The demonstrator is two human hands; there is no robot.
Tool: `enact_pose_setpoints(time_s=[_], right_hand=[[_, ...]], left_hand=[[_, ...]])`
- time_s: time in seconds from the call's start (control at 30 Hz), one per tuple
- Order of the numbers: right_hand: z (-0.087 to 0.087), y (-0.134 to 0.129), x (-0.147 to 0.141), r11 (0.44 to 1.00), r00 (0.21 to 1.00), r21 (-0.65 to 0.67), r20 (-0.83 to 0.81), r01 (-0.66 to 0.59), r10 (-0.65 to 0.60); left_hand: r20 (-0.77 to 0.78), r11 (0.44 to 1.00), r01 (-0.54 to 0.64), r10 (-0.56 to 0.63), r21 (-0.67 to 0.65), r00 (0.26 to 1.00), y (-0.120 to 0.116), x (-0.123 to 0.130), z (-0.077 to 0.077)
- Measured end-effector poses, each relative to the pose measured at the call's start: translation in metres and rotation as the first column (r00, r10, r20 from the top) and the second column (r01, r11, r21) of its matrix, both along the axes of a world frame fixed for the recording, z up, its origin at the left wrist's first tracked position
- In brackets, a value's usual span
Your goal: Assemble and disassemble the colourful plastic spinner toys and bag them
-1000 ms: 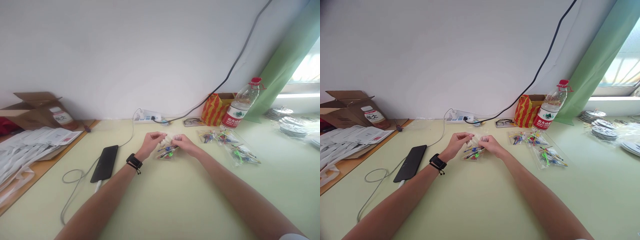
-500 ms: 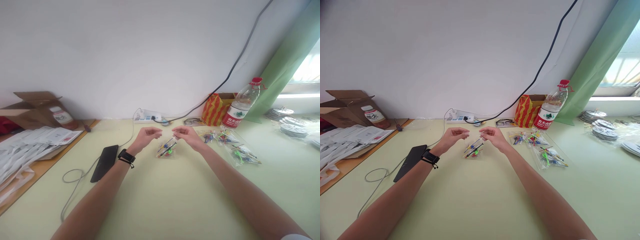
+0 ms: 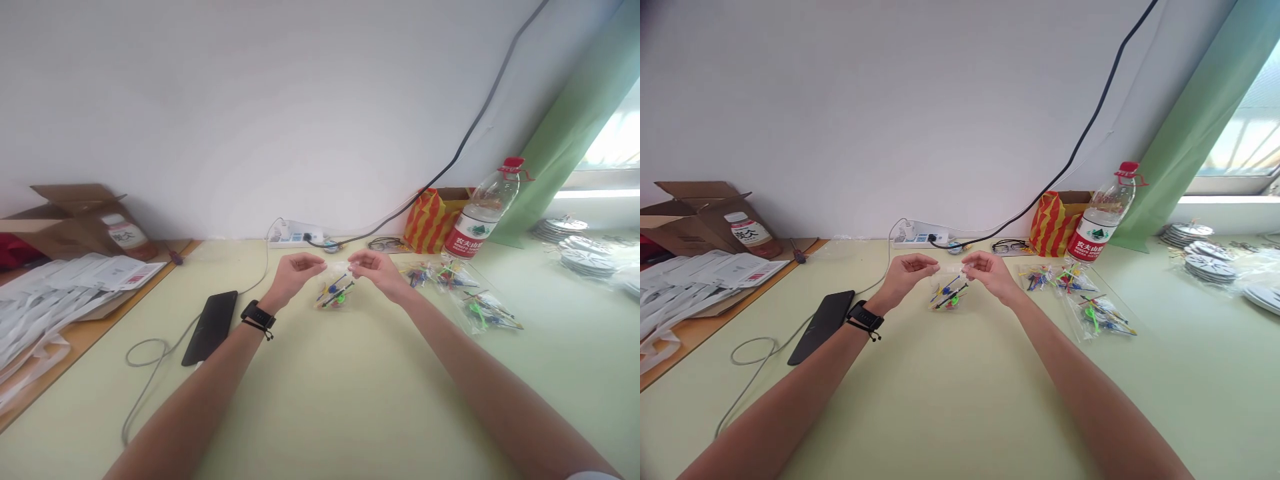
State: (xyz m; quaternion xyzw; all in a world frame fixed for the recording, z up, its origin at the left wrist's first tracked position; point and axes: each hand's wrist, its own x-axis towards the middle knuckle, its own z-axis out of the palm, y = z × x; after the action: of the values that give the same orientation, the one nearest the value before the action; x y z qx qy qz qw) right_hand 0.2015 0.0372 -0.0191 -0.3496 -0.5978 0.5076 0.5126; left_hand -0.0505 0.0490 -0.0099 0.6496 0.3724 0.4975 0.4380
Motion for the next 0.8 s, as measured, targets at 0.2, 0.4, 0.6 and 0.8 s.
enact_pose_setpoints(time_s=[0.2,0.4,0.6,0.8], right_hand=[[0.0,0.001,0.001,1.0,0.999,0.023,0.048,0.005,-0.006],[0.005,-0.001,0.001,1.0,0.993,0.021,0.114,-0.012,0.009],[0.003,0.001,0.003,1.0,0.993,0.017,0.113,0.015,-0.016],[-0.006,0.007,0.005,0.999,0.996,-0.014,0.077,0.052,-0.051]], left_hand=[[-0.132,0.998,0.036,-0.041,-0.045,0.99,-0.002,-0.002,0.003],[-0.185,0.996,0.09,-0.087,0.004,0.979,0.002,-0.001,0.001],[-0.147,0.996,0.085,-0.088,-0.028,0.985,0.005,-0.009,0.002],[-0.162,0.999,0.036,-0.042,-0.041,0.986,0.004,-0.009,0.0]])
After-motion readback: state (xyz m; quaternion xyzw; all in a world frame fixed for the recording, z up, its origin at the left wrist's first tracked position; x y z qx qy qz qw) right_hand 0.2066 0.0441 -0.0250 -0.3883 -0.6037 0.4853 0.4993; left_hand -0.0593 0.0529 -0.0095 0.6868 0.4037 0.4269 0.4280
